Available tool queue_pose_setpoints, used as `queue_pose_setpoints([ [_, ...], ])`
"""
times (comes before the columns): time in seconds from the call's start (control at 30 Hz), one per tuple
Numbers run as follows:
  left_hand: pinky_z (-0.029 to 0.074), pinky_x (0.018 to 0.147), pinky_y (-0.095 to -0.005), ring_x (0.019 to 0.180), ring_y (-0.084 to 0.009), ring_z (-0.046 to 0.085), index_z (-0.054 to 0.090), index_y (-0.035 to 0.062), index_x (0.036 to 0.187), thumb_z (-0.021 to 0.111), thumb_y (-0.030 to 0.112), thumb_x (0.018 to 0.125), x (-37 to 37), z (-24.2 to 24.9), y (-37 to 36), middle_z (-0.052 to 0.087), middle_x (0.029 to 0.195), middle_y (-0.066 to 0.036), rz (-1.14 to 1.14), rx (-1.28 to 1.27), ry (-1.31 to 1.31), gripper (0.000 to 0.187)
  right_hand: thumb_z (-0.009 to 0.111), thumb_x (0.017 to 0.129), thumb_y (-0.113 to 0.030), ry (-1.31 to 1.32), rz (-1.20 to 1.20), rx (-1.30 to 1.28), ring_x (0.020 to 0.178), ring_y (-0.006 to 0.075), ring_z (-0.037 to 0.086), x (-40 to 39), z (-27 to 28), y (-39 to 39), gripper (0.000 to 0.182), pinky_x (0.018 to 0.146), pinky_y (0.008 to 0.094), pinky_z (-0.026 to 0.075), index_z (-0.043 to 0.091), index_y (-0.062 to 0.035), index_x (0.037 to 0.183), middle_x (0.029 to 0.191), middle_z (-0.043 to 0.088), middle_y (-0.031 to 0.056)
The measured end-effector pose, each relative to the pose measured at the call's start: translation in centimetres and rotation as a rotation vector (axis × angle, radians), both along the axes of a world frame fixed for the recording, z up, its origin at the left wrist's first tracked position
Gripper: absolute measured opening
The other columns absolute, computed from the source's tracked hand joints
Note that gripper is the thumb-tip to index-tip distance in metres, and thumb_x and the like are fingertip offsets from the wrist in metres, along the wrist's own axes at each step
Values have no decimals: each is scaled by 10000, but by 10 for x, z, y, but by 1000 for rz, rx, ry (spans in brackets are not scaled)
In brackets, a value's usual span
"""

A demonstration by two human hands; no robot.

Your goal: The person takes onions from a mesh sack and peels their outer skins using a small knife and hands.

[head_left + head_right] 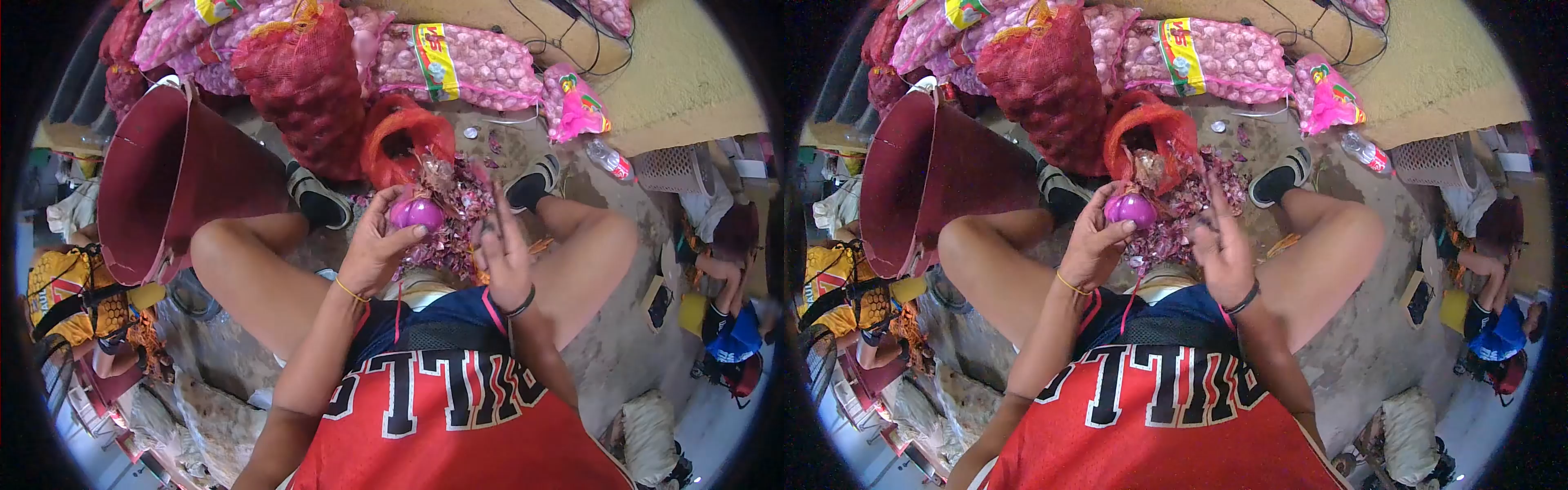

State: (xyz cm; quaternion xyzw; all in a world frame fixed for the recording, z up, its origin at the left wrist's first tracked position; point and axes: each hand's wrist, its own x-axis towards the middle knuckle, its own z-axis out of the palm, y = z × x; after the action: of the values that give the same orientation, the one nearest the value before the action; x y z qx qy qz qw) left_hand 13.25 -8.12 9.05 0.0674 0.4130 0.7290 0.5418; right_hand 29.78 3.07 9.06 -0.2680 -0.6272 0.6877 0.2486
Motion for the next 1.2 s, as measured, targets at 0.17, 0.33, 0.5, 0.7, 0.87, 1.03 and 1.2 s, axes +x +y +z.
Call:
queue_pose_setpoints([
  [0.17,476,945,-318,1079,-182,566,412,30,1293,737,-43,753,4,-2,3,518,1243,-102,51,35,-2,634,518,952,-183,-82,251,78,1015,218,578,-2,12,-13,677,922,334,436,160,-23,1503,1153,572,157],
  [0.33,485,931,-306,1073,-169,566,417,21,1277,738,-69,741,7,-2,6,503,1254,-100,68,23,206,631,543,930,-172,-66,206,322,1195,307,554,-8,8,-12,688,971,366,418,181,-7,1491,1348,494,246],
  [0.5,488,913,-296,1066,-158,565,440,5,1228,755,-43,733,6,2,0,531,1207,-99,-21,-32,320,588,542,922,-171,-131,189,514,1180,349,559,-11,10,-6,681,968,373,425,197,1,1483,1353,482,265],
  [0.7,457,938,-303,1060,-148,563,496,9,1203,756,22,745,-4,-5,-4,580,1134,-73,-135,-51,321,527,524,947,-196,-225,119,403,1281,309,476,-1,-28,20,632,997,359,420,231,-11,1475,1414,428,241],
  [0.87,430,985,-326,1104,-169,551,471,8,1278,746,17,734,-3,1,-6,569,1173,-68,-119,-33,200,610,480,984,-247,-318,147,137,954,191,577,8,-13,12,584,838,299,470,255,-30,1479,1301,507,190],
  [1.03,452,954,-299,1104,-153,548,447,12,1314,720,5,786,-7,-2,-9,551,1208,-85,-86,-3,262,595,472,986,-229,-189,158,41,653,83,452,10,-13,1,558,613,244,421,286,-31,1474,885,552,36],
  [1.2,423,984,-318,1098,-162,559,460,15,1285,718,50,783,-9,0,-8,581,1167,-67,-55,-48,243,565,449,983,-192,-198,120,61,869,161,553,7,1,0,536,799,287,451,292,-13,1464,1187,552,123],
])
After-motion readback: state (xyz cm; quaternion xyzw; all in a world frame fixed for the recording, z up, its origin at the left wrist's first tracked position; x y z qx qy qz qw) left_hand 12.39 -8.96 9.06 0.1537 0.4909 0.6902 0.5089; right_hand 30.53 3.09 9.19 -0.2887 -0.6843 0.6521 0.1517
